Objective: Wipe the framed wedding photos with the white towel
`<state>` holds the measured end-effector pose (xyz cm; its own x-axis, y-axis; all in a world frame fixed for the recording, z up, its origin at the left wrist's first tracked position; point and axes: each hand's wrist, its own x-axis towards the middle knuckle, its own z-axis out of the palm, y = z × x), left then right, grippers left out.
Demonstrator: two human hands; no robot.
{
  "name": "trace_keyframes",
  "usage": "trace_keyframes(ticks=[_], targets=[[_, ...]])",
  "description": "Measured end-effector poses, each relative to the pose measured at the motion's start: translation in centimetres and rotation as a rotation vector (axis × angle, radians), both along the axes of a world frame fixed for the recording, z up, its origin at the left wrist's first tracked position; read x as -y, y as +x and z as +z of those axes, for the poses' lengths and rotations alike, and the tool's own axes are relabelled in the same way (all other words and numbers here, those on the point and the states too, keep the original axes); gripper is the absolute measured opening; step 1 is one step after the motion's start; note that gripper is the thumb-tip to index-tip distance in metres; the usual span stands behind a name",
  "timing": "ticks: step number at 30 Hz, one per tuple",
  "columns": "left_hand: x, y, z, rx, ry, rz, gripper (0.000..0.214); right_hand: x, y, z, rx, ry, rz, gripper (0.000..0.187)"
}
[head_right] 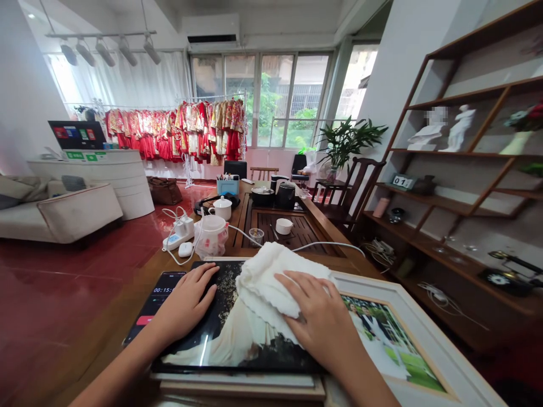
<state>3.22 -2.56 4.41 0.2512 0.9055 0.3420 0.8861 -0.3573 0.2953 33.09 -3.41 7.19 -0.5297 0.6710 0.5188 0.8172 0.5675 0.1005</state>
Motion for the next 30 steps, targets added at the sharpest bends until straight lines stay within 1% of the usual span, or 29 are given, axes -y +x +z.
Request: trace_keyframes(ticks=[2, 5, 11, 14, 17, 23, 25, 27, 30], targets=[[0.0, -0.1, 0.0, 0.004, 0.011, 0.0, 0.039, 0.1, -0.1, 0.0, 0.002, 0.014, 0.021, 0.056], [0.0, -0.1, -0.1, 0.006, 0.026, -0.003, 0.039, 0.3, -0.5, 0.0, -0.001, 0.003, 0.107, 0.057], [-0.1, -0.1, 0.0, 0.002, 0.017, 0.004, 0.04, 1.0, -1.3, 0.2, 0.004, -0.139, 0.306, 0.063], [-0.1, 0.0, 0.2, -0.002, 0.005, 0.011, 0.041, 1.4, -1.6, 0.5, 0.015, -0.19, 0.355, 0.063], [-0.1, 0.0, 0.1, -0.005, -0.002, 0.01, 0.041, 1.4, -1.7, 0.7, 0.005, -0.193, 0.322, 0.064], [-0.1, -0.1, -0.3, 0.001, 0.006, 0.0, 0.039, 0.6, -0.9, 0.2, -0.047, -0.057, 0.085, 0.052], [0.0, -0.1, -0.2, 0.001, 0.003, -0.001, 0.039, 0.3, -0.6, -0.1, -0.054, -0.022, 0.034, 0.051], [0.1, -0.1, -0.1, 0.001, 0.002, -0.002, 0.04, 0.1, -0.5, -0.2, -0.047, -0.004, 0.021, 0.052], [0.1, -0.1, 0.0, 0.001, 0.0, 0.001, 0.04, 0.2, -0.7, -0.4, -0.014, -0.012, 0.073, 0.054]])
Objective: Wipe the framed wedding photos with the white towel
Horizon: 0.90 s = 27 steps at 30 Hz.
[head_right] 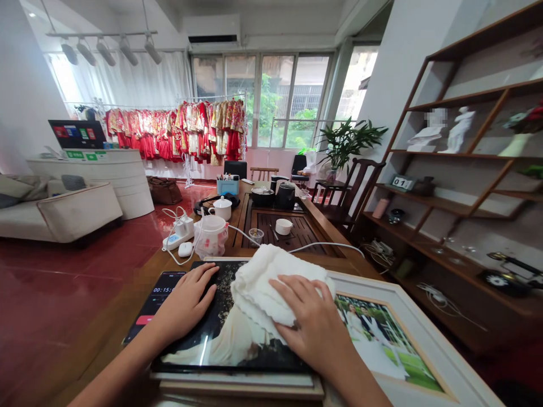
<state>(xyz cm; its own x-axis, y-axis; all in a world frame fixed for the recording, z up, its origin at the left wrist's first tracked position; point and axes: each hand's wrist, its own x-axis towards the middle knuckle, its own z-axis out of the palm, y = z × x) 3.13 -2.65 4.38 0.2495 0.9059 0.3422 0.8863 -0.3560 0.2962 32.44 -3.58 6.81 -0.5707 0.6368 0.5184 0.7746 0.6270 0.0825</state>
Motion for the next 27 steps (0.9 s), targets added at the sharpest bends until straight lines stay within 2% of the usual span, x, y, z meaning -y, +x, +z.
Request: trace_keyframes(ticks=[8, 11, 16, 20, 27], targets=[[-0.3, 0.0, -0.1, -0.015, -0.009, 0.005, 0.041, 1.4, -1.7, 0.0, 0.072, -0.09, 0.218, 0.071], [-0.3, 0.1, 0.0, -0.014, -0.018, 0.003, 0.041, 1.4, -1.7, 0.2, 0.068, -0.104, 0.204, 0.07], [-0.4, 0.1, -0.1, -0.005, -0.01, 0.002, 0.04, 0.6, -0.7, 0.4, 0.039, -0.053, 0.077, 0.056], [-0.3, 0.0, -0.2, -0.002, -0.007, 0.005, 0.04, 0.1, 0.0, 0.2, 0.035, -0.022, 0.013, 0.053], [-0.2, 0.1, 0.0, -0.009, -0.015, 0.008, 0.041, 1.0, -1.2, -0.3, 0.093, -0.042, 0.203, 0.065]])
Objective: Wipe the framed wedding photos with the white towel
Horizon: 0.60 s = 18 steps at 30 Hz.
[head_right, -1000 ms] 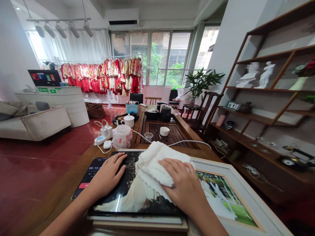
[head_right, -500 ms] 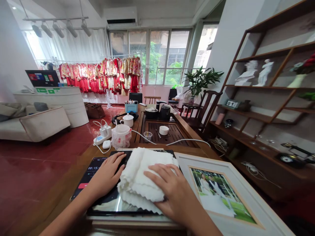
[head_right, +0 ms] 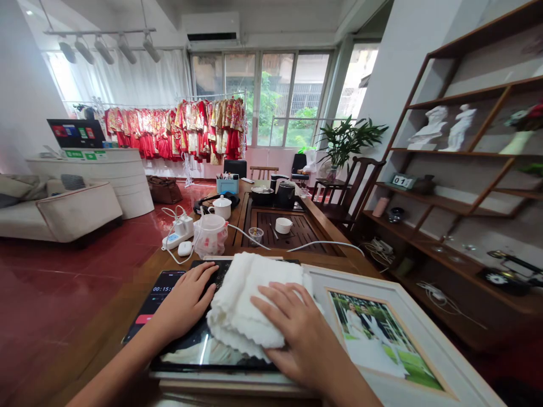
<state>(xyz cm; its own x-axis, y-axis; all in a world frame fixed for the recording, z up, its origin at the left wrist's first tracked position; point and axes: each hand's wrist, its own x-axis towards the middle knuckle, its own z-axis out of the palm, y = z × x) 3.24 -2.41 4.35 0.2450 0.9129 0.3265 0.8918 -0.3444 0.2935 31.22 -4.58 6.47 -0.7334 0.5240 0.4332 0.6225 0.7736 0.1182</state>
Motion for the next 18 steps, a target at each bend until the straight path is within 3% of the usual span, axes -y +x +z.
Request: trace_keyframes(ticks=[5, 12, 18], targets=[[-0.1, 0.1, 0.0, -0.016, -0.011, 0.004, 0.042, 0.6, -0.7, 0.3, 0.009, -0.053, 0.045, 0.066], [-0.1, 0.1, -0.1, -0.003, 0.009, -0.003, 0.041, -0.7, 1.0, 0.0, -0.059, 0.016, -0.097, 0.052], [-0.1, 0.0, -0.2, 0.006, 0.02, -0.005, 0.039, -1.2, 1.6, -0.2, -0.046, 0.051, -0.15, 0.054]])
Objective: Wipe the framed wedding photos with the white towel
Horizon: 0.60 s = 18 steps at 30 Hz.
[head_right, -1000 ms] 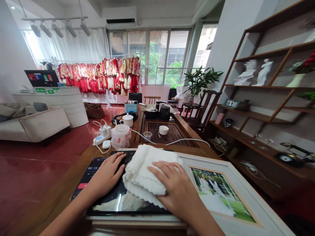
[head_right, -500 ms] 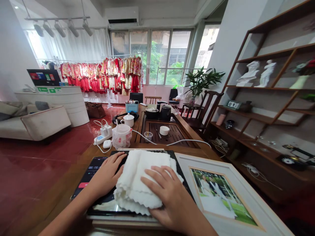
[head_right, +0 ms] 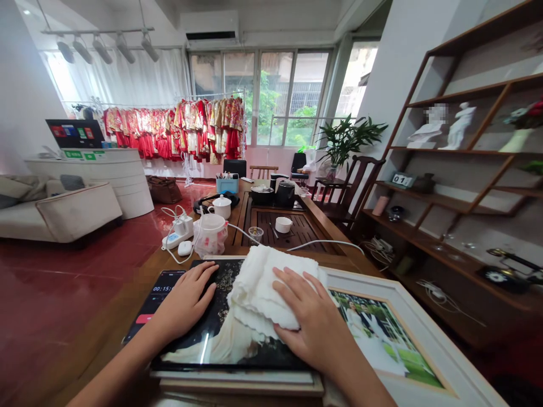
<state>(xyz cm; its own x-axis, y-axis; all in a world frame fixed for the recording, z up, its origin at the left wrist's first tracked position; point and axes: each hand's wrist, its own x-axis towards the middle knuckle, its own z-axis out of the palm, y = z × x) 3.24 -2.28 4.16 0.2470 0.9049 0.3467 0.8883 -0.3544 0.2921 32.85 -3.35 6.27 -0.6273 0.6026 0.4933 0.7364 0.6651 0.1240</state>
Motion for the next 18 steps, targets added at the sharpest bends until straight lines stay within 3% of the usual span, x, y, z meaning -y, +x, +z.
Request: trace_keyframes(ticks=[10, 18], targets=[[0.1, 0.1, 0.1, 0.007, -0.011, -0.002, 0.041, 1.7, -2.4, 0.8, 0.132, -0.134, 0.164, 0.077], [-0.1, 0.2, 0.1, 0.004, -0.018, -0.003, 0.041, 1.1, -1.5, 0.7, 0.094, -0.116, 0.065, 0.082]])
